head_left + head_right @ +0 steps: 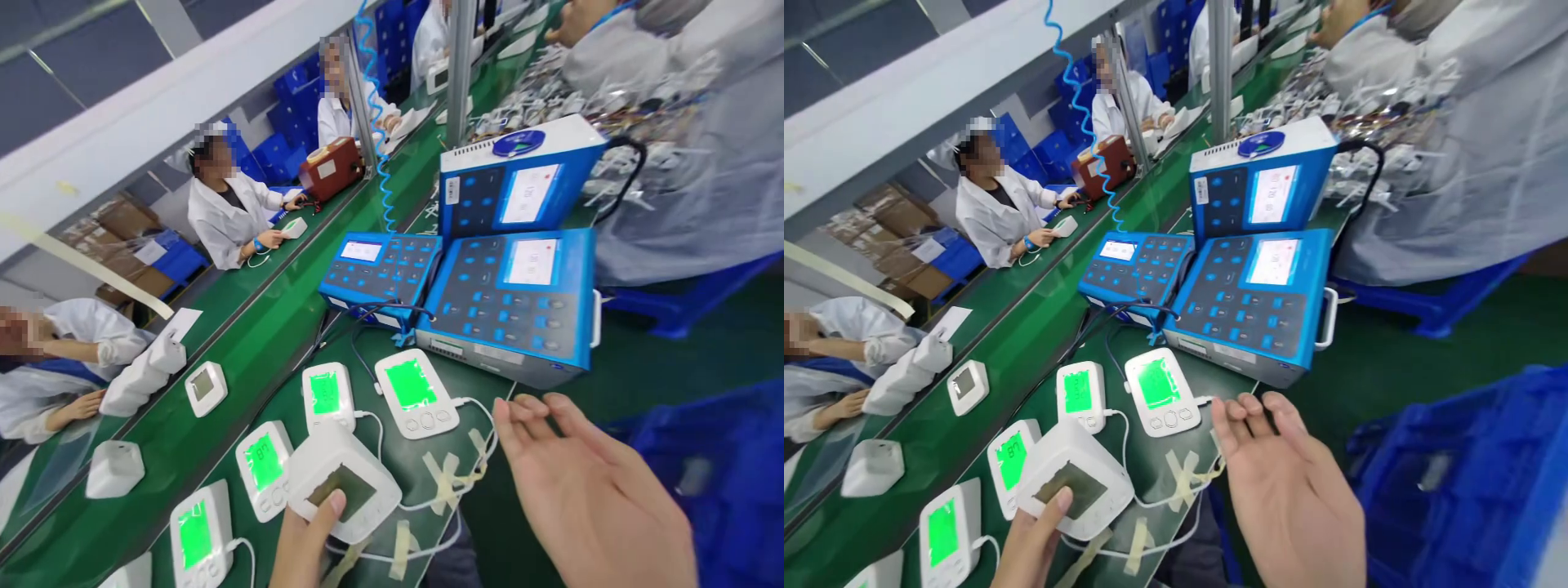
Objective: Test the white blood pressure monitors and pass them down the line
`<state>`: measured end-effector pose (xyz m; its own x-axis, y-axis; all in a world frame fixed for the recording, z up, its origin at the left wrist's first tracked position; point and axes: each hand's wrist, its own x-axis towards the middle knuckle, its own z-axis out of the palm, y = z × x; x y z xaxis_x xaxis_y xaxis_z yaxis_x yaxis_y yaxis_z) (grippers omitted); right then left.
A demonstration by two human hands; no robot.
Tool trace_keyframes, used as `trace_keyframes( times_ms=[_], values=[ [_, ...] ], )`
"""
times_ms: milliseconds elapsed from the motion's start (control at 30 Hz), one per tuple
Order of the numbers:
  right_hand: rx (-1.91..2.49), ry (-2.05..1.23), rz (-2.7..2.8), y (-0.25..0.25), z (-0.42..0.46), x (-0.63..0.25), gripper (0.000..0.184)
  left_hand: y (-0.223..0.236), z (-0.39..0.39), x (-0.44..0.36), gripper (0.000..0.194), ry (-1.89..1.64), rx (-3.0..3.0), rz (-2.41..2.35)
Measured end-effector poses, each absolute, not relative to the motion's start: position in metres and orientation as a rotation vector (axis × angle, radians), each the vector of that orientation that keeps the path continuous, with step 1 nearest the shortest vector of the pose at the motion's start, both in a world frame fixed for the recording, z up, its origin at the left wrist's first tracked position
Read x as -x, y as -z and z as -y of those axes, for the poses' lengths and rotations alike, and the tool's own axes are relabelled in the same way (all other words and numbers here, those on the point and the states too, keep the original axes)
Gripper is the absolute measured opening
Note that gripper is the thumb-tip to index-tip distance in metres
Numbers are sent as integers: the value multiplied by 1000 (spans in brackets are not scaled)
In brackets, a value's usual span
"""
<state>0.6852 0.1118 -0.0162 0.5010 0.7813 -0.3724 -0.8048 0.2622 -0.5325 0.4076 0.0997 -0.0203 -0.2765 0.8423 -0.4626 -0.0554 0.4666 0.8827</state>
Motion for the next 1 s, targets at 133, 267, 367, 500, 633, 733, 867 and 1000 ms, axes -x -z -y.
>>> trace_keyframes(
  times_ms=[133, 267, 367, 500, 633, 733, 867, 1000],
  values=[
    [654, -1130, -338, 5, -121, -676, 21, 3, -111, -422, 83, -1003, -720, -1601],
    [674, -1141, -330, 2, -120, -676, 34, -6, -118, -435, 81, -969, -694, -1582],
    [741, -1127, -213, 10, -121, -674, 40, -8, -120, -440, 79, -948, -679, -1582],
    [1000, -927, 140, 40, -126, -678, 36, -8, -121, -440, 75, -959, -682, -1603],
    [1300, -782, 615, 74, -135, -699, 24, -6, -125, -435, 77, -949, -704, -1601],
    [1478, -779, 1055, 85, -146, -714, 24, -4, -131, -433, 80, -933, -736, -1581],
    [1612, -815, 1652, 82, -159, -716, 34, 1, -141, -431, 81, -858, -841, -1503],
    [1591, -902, 1832, 73, -161, -709, 39, 7, -146, -429, 81, -807, -922, -1503]
  ],
)
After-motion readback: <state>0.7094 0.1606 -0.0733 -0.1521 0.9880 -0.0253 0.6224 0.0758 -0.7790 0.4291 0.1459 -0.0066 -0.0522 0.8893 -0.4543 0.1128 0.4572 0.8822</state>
